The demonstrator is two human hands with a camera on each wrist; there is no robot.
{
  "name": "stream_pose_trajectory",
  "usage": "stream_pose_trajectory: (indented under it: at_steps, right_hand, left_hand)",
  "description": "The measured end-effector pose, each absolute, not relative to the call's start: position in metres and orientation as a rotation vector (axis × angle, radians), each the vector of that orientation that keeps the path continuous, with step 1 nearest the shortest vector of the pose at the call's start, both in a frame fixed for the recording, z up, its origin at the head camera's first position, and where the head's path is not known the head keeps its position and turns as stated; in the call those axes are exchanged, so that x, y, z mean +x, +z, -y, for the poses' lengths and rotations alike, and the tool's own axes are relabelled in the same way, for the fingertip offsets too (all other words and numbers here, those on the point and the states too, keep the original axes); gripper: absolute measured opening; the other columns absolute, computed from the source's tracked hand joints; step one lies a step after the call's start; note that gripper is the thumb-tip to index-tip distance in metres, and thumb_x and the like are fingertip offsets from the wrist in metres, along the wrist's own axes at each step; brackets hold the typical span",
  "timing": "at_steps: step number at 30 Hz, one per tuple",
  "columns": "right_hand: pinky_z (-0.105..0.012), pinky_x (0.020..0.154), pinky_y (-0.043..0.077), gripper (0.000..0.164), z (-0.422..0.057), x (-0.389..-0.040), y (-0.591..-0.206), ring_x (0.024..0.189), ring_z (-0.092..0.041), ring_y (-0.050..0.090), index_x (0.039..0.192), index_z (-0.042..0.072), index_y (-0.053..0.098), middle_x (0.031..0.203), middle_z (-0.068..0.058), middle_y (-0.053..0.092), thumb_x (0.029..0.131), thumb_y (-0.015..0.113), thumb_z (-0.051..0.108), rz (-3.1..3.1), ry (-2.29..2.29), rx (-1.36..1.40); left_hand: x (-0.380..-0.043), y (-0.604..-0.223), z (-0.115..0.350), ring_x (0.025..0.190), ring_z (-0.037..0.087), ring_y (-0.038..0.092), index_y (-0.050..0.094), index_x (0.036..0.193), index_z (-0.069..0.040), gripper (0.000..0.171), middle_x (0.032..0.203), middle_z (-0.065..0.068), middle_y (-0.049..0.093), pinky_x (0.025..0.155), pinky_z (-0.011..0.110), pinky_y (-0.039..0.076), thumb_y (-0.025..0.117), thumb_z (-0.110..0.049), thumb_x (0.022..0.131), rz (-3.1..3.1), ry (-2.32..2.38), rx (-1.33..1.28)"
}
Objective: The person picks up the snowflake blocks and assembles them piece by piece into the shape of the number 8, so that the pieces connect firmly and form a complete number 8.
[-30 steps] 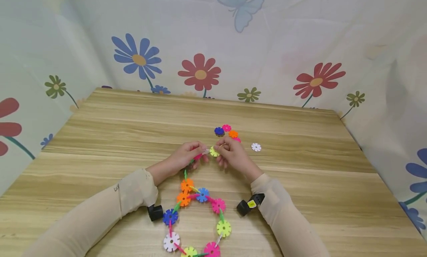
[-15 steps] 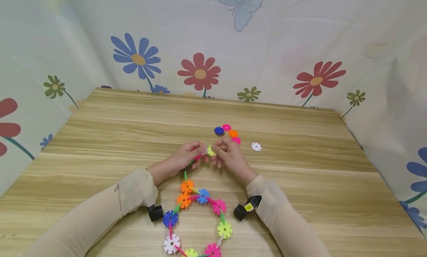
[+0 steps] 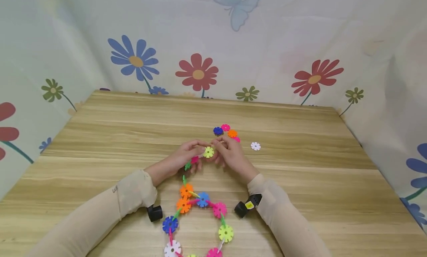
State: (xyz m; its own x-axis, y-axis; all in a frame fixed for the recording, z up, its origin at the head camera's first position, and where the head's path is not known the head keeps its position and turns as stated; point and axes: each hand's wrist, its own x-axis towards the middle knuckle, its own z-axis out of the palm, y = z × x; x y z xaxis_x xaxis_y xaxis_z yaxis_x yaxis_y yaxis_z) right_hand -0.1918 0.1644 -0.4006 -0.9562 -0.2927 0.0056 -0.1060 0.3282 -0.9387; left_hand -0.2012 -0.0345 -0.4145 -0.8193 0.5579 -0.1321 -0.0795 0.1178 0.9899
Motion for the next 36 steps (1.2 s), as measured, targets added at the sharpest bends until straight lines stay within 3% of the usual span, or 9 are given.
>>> stream_pose_trajectory:
  at_steps: [6,12,19,26,36]
  right_hand:
    - [-0.021,0.048,0.044,0.021,-0.189,-0.203,-0.394,0.062,-0.014,0.057,0.105,-0.005,0.06,0.083,-0.017,0.065,0.098,0.055,0.015,-2.764,-1.493,-0.254]
    - [-0.025,0.064,0.045,0.019,-0.207,-0.209,-0.395,0.08,-0.024,0.059,0.102,0.0,0.065,0.09,-0.015,0.066,0.092,0.065,0.016,-3.005,-1.114,-0.204]
    - [-0.034,0.071,0.05,0.023,-0.215,-0.214,-0.4,0.082,-0.029,0.063,0.102,-0.004,0.066,0.088,-0.018,0.067,0.089,0.067,0.016,-3.065,-1.017,-0.215]
    - [-0.026,0.065,0.041,0.027,-0.215,-0.222,-0.41,0.072,-0.021,0.053,0.103,-0.003,0.066,0.078,-0.011,0.062,0.089,0.068,0.02,-3.084,-0.97,-0.172]
    - [-0.035,0.078,0.049,0.028,-0.211,-0.222,-0.41,0.086,-0.027,0.06,0.103,-0.004,0.062,0.095,-0.017,0.065,0.086,0.072,0.018,-3.003,-0.986,-0.107]
  left_hand:
    - [-0.203,-0.415,0.037,0.04,0.01,0.045,0.051,0.135,-0.009,0.035,0.056,0.0,0.055,0.039,0.022,0.04,0.047,-0.02,0.101,-1.965,1.781,0.435]
    - [-0.208,-0.416,0.04,0.041,0.01,0.046,0.053,0.133,-0.01,0.036,0.072,0.005,0.06,0.04,0.022,0.041,0.052,-0.02,0.1,-2.033,1.814,0.377]
    - [-0.21,-0.415,0.04,0.045,0.011,0.048,0.054,0.132,-0.011,0.044,0.089,0.005,0.054,0.041,0.023,0.041,0.067,-0.019,0.09,-2.086,1.79,0.388]
    - [-0.209,-0.416,0.04,0.047,0.012,0.047,0.055,0.131,-0.014,0.044,0.097,0.007,0.05,0.041,0.023,0.041,0.068,-0.014,0.089,-2.108,1.747,0.402]
    - [-0.206,-0.414,0.04,0.047,0.012,0.047,0.055,0.131,-0.013,0.044,0.096,0.007,0.05,0.044,0.022,0.041,0.067,-0.012,0.089,-2.118,1.741,0.391]
